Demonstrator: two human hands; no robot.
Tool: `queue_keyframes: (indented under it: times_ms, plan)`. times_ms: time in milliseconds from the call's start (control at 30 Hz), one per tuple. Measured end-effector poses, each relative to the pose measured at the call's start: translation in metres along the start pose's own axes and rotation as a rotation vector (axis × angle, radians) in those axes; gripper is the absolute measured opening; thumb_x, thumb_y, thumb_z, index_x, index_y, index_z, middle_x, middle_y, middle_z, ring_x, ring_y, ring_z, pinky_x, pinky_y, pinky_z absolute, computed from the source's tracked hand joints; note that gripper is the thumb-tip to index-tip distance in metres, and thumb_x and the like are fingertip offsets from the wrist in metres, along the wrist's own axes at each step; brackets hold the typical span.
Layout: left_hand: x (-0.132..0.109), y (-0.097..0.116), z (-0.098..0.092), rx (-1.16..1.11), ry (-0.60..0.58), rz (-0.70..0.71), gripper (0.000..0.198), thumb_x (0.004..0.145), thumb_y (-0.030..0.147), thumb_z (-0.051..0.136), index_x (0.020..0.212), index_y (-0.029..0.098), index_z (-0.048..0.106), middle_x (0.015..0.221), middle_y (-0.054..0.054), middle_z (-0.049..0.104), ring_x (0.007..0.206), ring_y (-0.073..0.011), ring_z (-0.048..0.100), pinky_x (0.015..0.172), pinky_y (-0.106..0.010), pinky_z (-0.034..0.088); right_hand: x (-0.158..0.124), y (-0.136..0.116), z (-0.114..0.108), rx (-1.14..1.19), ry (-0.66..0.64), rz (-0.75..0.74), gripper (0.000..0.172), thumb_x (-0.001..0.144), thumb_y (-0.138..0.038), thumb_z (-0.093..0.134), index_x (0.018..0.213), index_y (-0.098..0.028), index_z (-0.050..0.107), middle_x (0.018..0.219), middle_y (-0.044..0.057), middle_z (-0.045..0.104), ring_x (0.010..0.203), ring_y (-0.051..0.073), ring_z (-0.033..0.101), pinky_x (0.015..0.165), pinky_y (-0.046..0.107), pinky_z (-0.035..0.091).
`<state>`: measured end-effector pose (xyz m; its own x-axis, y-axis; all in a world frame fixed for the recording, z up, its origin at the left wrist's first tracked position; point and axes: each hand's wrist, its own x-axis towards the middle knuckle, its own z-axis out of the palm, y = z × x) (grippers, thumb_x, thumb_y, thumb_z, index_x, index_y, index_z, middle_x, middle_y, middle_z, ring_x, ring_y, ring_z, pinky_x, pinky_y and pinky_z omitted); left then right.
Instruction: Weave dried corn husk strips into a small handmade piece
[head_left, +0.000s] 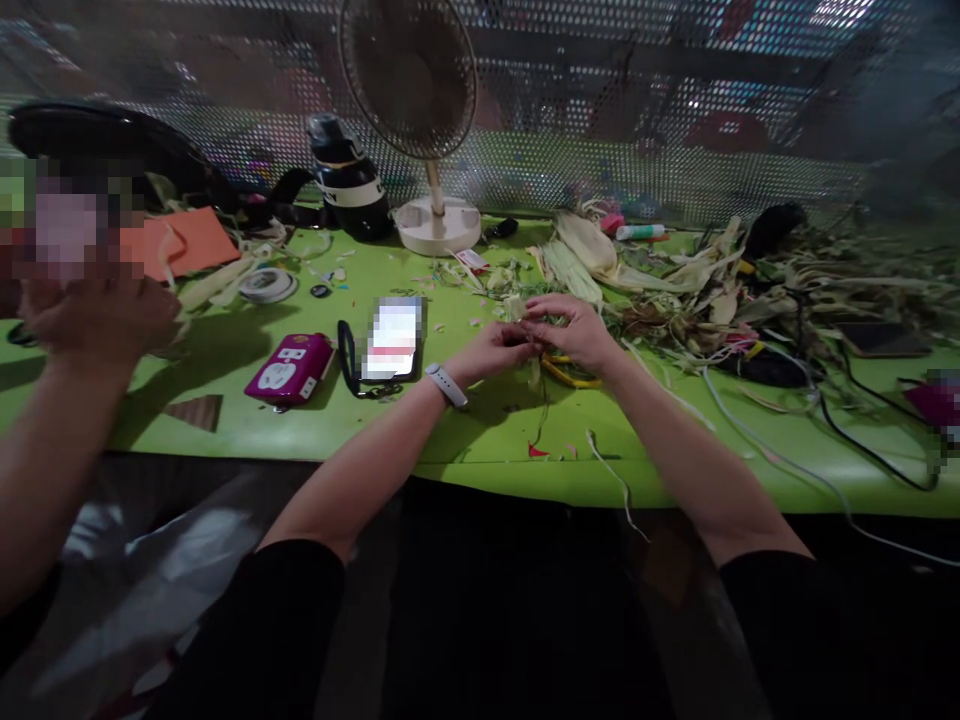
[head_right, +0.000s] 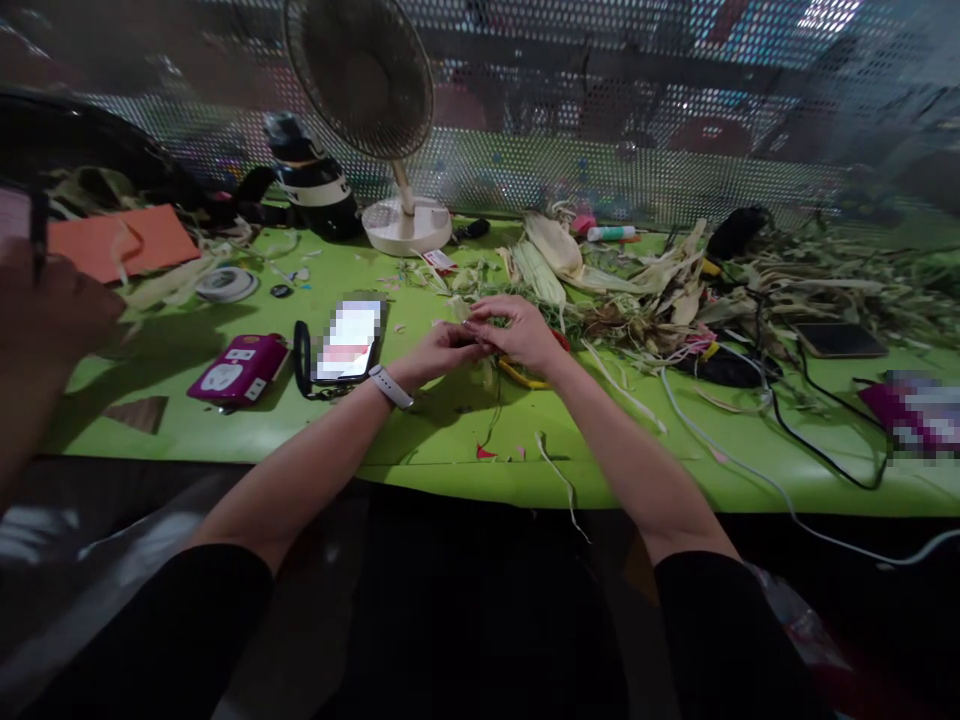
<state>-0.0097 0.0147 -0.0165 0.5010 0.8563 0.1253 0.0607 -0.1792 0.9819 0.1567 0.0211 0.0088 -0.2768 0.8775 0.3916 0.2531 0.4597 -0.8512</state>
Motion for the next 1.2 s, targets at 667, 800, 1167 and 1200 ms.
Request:
queue_keyframes:
  times_ms: [667,800,1167,1200]
  plan:
    - [0.0,0.005,0.0,-0.449,0.178,-0.196,0.024,0.071,0.039,0.078,0.079,0.016,0.075,0.074,-0.002,0.069,0.06,-0.0062,0.05,0.059,-0.02,0.039,0.008,0.002,-0.012,0.037,0.283,0.099,0.027,0.076,-0.044,0.067,0.084,-0.019,0.06,0.086,0.002,0.065,0.085,0.016,0.059,0.087,0.034,0.046]
    - [0.0,0.007,-0.001,-0.505,0.224,-0.216,0.025,0.072,0.041,0.077,0.075,0.017,0.074,0.072,-0.002,0.069,0.06,-0.0075,0.053,0.061,-0.021,0.042,0.005,-0.004,-0.016,-0.115,0.307,0.205,0.025,0.081,-0.039,0.061,0.066,-0.019,0.057,0.061,-0.002,0.052,0.065,0.014,0.05,0.071,0.031,0.042]
    - [0.0,0.007,0.001,-0.291,0.113,-0.037,0.026,0.071,0.039,0.079,0.077,0.014,0.073,0.069,0.0,0.066,0.062,-0.0068,0.051,0.064,-0.023,0.041,0.002,-0.007,-0.007,0.168,0.147,0.419,0.045,0.064,-0.062,0.075,0.067,-0.02,0.06,0.063,-0.002,0.057,0.062,0.014,0.051,0.063,0.031,0.044]
    - [0.0,0.006,0.002,-0.287,0.101,-0.028,0.026,0.071,0.039,0.079,0.078,0.014,0.073,0.07,0.0,0.067,0.064,-0.0073,0.052,0.065,-0.023,0.041,0.002,-0.006,-0.006,0.237,0.138,0.413,0.046,0.058,-0.062,0.079,0.067,-0.02,0.062,0.063,-0.002,0.057,0.061,0.013,0.051,0.063,0.03,0.045]
